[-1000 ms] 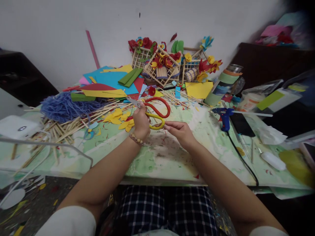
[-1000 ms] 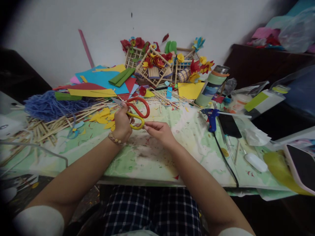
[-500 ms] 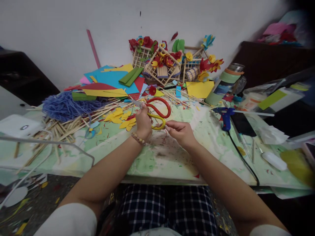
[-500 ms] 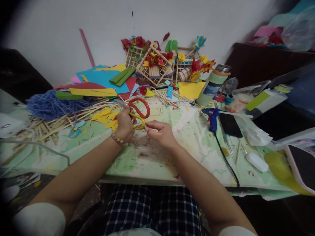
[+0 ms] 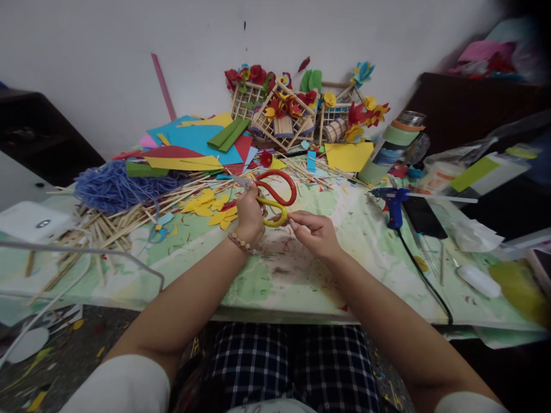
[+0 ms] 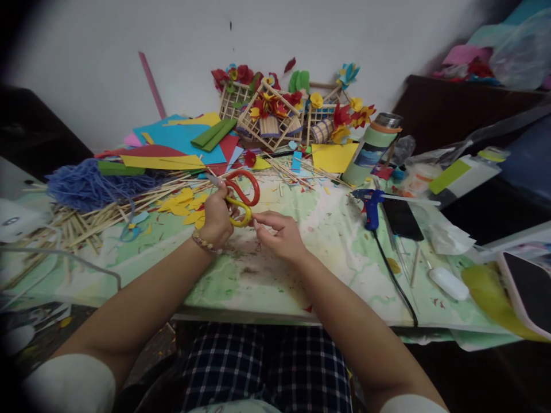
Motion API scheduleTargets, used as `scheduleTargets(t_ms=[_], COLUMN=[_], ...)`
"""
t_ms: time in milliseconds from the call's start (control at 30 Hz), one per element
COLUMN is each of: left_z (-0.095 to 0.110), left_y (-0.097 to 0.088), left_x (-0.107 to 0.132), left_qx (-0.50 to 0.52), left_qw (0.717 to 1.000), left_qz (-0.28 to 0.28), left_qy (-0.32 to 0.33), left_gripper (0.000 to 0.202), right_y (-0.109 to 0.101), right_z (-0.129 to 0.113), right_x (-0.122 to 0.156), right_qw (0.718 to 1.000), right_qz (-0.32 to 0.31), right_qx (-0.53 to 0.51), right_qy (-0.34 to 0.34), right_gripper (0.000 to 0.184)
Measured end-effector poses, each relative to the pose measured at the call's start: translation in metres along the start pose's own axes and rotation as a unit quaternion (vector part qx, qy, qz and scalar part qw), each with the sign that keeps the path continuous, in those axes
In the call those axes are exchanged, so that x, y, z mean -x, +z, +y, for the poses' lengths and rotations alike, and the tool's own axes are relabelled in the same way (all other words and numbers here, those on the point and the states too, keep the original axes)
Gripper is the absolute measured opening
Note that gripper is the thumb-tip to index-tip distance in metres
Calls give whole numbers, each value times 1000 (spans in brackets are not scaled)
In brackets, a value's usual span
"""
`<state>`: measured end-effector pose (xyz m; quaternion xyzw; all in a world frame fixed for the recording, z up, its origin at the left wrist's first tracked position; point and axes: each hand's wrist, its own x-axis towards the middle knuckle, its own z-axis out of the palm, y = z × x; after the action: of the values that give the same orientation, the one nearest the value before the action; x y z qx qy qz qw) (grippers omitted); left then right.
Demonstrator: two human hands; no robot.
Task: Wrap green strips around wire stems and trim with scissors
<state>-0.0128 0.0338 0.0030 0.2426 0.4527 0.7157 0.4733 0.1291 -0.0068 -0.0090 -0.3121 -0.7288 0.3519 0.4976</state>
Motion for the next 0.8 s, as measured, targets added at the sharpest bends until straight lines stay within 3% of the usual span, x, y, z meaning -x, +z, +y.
scheduleTargets(t_ms=[167,733,800], left_z=[-2,-5,-5], left_y=[0,-4,-5], left_x=[0,-3,-5], left_qx=[11,-47,-36], left_qw=[1000,995,997], left_qz=[-7,12,13], left_qy=[-20,86,69], left_gripper=[43,47,47], right_y=[2,1,1], right_z=[-1,-3,-4], right_x=[1,0,0], right_qw=[1000,989,988], right_qz=[19,35,30], right_qx=[18,130,141], right_qy=[-9,-56,-63], right_gripper=[23,21,22])
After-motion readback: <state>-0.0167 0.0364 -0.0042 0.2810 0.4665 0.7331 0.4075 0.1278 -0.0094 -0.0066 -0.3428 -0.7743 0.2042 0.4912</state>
